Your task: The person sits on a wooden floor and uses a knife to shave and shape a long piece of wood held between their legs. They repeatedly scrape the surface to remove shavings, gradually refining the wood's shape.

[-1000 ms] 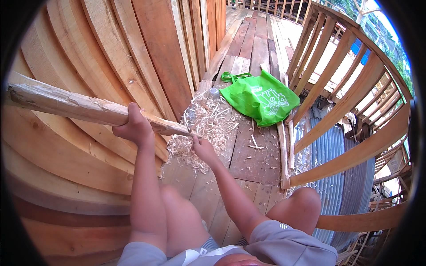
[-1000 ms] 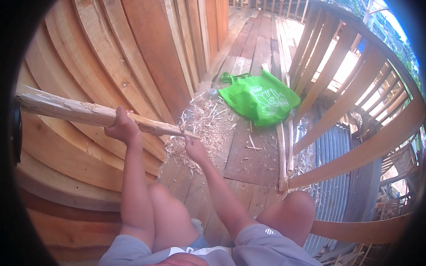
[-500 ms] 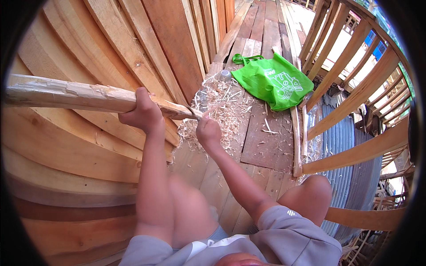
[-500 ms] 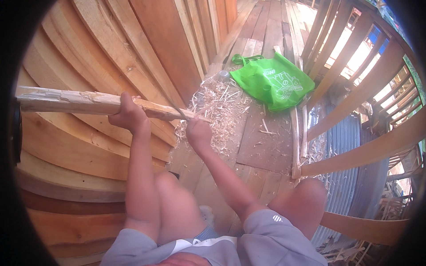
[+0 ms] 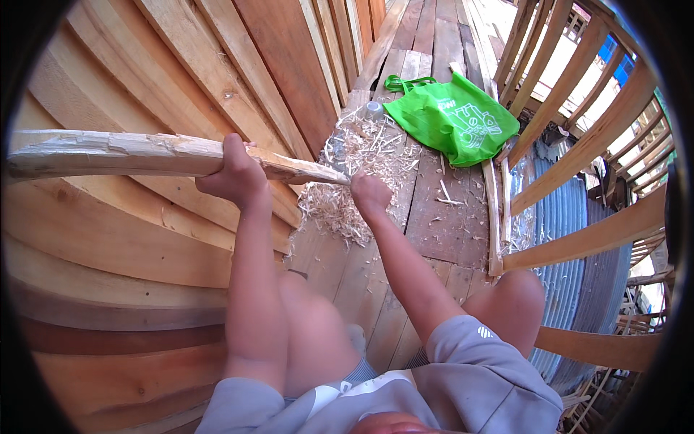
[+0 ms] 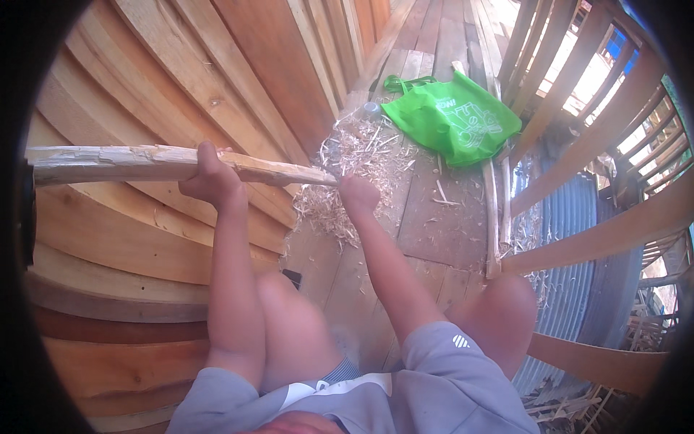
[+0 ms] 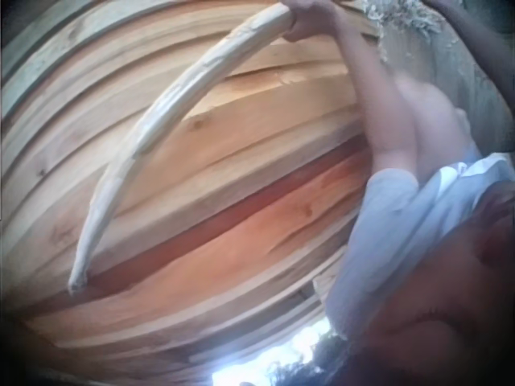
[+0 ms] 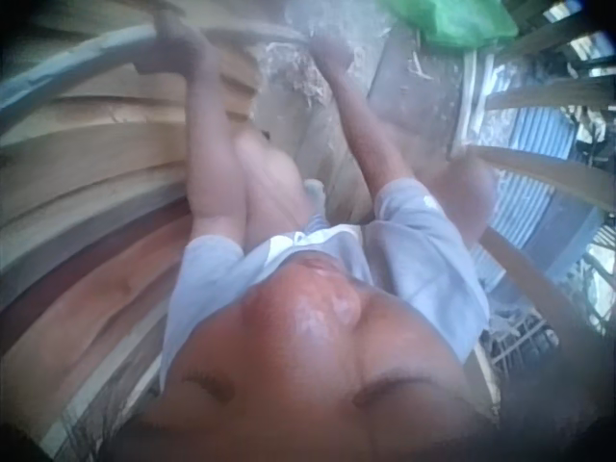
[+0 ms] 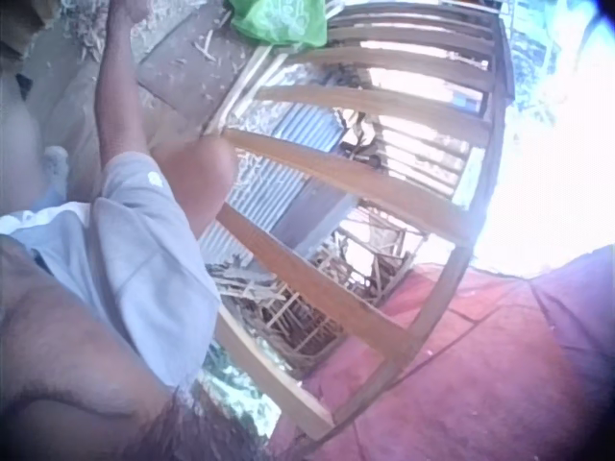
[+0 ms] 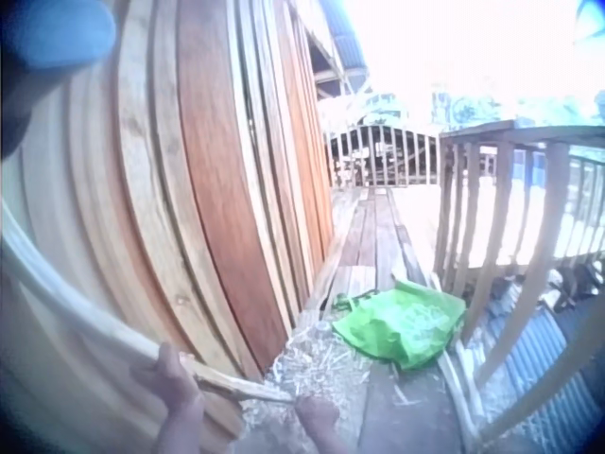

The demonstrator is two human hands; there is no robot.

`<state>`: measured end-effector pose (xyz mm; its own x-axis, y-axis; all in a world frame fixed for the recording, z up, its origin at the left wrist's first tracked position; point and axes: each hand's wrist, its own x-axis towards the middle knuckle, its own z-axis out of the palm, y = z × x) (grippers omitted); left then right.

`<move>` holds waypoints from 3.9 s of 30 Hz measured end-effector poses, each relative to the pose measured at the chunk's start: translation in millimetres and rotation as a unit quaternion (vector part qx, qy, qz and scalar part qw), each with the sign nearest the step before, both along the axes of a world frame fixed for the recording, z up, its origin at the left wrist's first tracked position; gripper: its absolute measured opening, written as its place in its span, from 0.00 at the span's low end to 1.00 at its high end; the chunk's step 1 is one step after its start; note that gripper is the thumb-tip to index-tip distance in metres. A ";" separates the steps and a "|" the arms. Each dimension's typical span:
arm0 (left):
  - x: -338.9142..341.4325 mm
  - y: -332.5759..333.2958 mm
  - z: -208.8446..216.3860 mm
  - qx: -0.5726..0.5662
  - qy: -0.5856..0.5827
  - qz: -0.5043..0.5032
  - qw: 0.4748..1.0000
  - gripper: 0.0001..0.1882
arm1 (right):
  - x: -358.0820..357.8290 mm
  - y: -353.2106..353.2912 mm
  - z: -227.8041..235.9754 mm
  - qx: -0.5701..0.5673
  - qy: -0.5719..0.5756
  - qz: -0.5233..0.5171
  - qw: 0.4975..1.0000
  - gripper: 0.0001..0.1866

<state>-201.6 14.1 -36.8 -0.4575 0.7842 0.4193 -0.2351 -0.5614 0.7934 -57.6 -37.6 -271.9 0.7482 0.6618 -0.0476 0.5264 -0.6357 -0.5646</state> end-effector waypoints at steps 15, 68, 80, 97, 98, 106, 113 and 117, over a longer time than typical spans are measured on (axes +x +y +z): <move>2.5 0.8 -2.2 -0.014 -0.007 0.046 0.999 0.14 | -24.4 -4.7 -11.7 0.185 0.293 0.057 0.936 0.33; 7.8 11.9 -10.0 0.160 0.095 -0.054 0.981 0.35 | -28.5 1.9 24.7 0.180 0.223 0.111 0.952 0.31; 18.0 7.9 18.1 0.155 0.106 -0.369 0.910 0.11 | -12.9 -22.3 83.6 0.189 0.310 0.037 0.931 0.34; 91.9 -29.6 23.2 0.096 0.090 -0.371 0.919 0.05 | 20.0 -28.8 102.3 0.175 0.320 -0.013 0.931 0.31; 89.9 -28.8 20.7 0.093 0.085 -0.380 0.916 0.05 | 22.3 -27.2 78.0 0.168 0.324 -0.003 0.931 0.31; 83.7 -24.4 23.3 0.103 0.086 -0.355 0.925 0.06 | 13.8 -33.5 96.0 0.194 0.336 0.002 0.922 0.31; 80.5 -17.1 24.3 0.091 0.068 -0.365 0.924 0.08 | 33.1 -25.4 18.6 0.177 0.289 0.003 0.941 0.31; 73.2 -13.5 26.8 0.083 0.071 -0.313 0.943 0.07 | 14.5 -15.1 35.8 0.138 0.316 -0.045 0.938 0.31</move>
